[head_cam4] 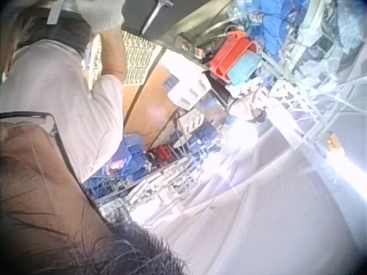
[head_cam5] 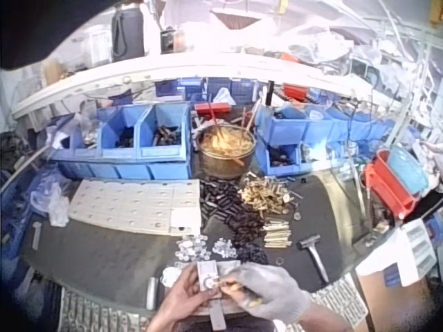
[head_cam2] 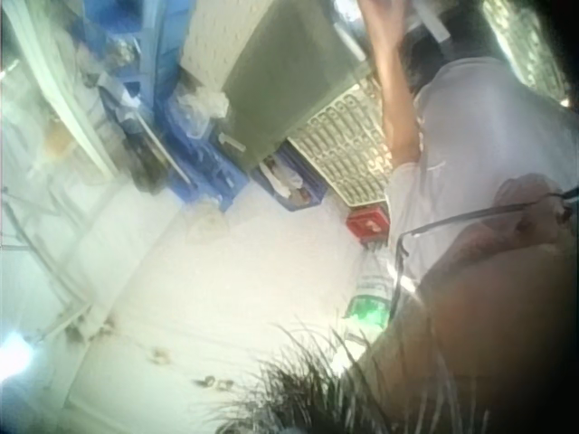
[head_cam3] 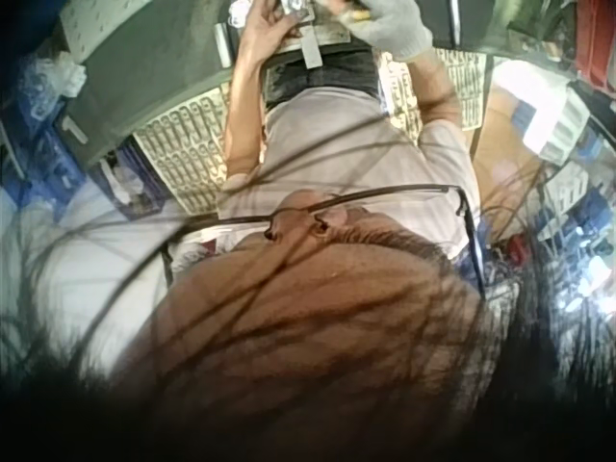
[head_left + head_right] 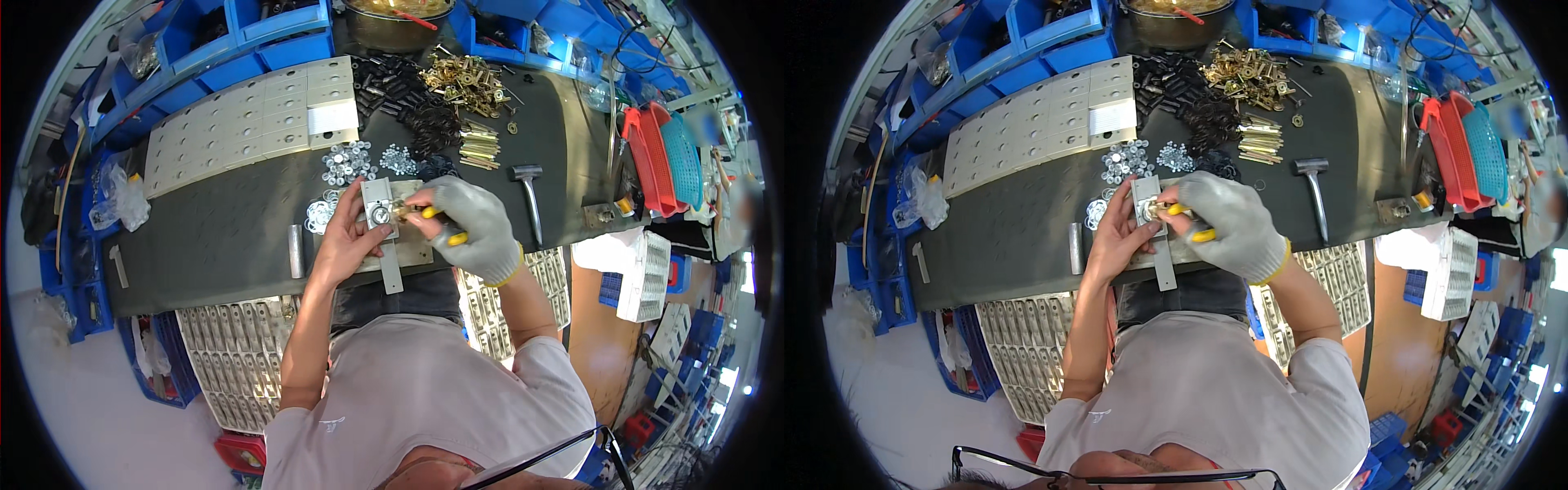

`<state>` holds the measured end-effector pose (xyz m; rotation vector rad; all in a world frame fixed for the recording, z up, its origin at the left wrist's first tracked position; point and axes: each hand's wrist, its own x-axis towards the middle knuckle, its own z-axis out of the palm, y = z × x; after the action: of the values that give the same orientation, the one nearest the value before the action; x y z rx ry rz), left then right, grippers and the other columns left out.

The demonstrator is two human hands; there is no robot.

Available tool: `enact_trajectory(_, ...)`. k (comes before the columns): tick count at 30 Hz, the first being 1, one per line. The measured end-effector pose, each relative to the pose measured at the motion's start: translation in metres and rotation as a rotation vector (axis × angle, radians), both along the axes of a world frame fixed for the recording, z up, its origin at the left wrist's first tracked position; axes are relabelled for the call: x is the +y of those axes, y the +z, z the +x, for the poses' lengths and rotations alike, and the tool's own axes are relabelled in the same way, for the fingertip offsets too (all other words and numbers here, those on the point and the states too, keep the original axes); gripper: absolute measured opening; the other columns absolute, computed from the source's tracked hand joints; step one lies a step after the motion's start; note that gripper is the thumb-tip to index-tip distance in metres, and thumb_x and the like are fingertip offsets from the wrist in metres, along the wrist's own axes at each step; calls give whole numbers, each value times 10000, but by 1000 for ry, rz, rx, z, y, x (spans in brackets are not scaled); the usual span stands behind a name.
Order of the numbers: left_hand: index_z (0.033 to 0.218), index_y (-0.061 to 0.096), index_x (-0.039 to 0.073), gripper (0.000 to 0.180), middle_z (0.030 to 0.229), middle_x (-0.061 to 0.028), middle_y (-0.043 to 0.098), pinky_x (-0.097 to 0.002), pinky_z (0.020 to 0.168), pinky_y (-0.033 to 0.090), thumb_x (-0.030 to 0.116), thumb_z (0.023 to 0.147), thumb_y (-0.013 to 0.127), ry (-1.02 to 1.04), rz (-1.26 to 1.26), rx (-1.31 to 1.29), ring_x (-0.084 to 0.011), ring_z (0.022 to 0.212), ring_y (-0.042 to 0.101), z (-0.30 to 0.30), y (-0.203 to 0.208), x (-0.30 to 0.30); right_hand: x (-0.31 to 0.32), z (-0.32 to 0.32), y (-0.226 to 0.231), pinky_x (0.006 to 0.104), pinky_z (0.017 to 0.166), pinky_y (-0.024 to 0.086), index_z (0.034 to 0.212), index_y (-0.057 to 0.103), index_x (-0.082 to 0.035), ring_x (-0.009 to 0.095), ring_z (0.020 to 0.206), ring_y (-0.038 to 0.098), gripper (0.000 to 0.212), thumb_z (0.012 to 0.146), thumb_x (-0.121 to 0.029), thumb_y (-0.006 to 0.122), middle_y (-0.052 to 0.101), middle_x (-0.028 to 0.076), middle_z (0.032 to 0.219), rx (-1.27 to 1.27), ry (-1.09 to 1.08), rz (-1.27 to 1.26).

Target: The recorder is assembling metal components by placing washers and screws onto a base plate and securing them using pliers and a hammer.

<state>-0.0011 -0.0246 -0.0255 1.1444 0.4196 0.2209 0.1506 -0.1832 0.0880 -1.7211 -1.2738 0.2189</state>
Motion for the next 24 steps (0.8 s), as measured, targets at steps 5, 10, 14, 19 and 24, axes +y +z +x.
enact_trajectory(5,1676,153,89,938,1583,-187,449,-261,671,581,-63,933,704,-30,18,25,-123,958,671,-1,5,3,20,4,-29,437,745,565,1092,681,-86,341,879,706,258,873,-207,746,698,121,971,-246,120,-161)
enact_trajectory(10,1675,150,83,950,1603,-204,416,-263,673,586,-66,924,713,-35,-21,-16,-128,949,669,-3,-4,6,24,4,-53,429,804,575,1114,675,-89,340,971,704,276,882,-226,737,708,117,1052,-189,186,-269)
enact_trajectory(14,1673,153,69,947,1591,-206,422,-264,679,594,-67,921,713,-37,-26,-17,-132,946,668,-3,-6,6,23,7,-50,405,784,589,1055,704,-86,316,910,722,215,868,-157,786,724,90,1012,-270,188,-231)
enact_trajectory(19,1661,185,52,905,1561,-185,451,-276,693,601,-64,927,701,-42,-40,0,-142,961,680,-1,-1,4,23,14,-49,414,800,583,1068,682,-51,315,974,710,241,864,-169,734,711,111,1046,-286,257,-270)
enact_trajectory(24,1556,353,9,692,1451,-134,541,-271,703,587,-29,948,681,-102,-90,80,-139,1010,696,2,4,9,27,14,-50,415,808,590,1105,707,-62,354,944,713,278,833,-78,760,727,124,1035,-225,281,-250)
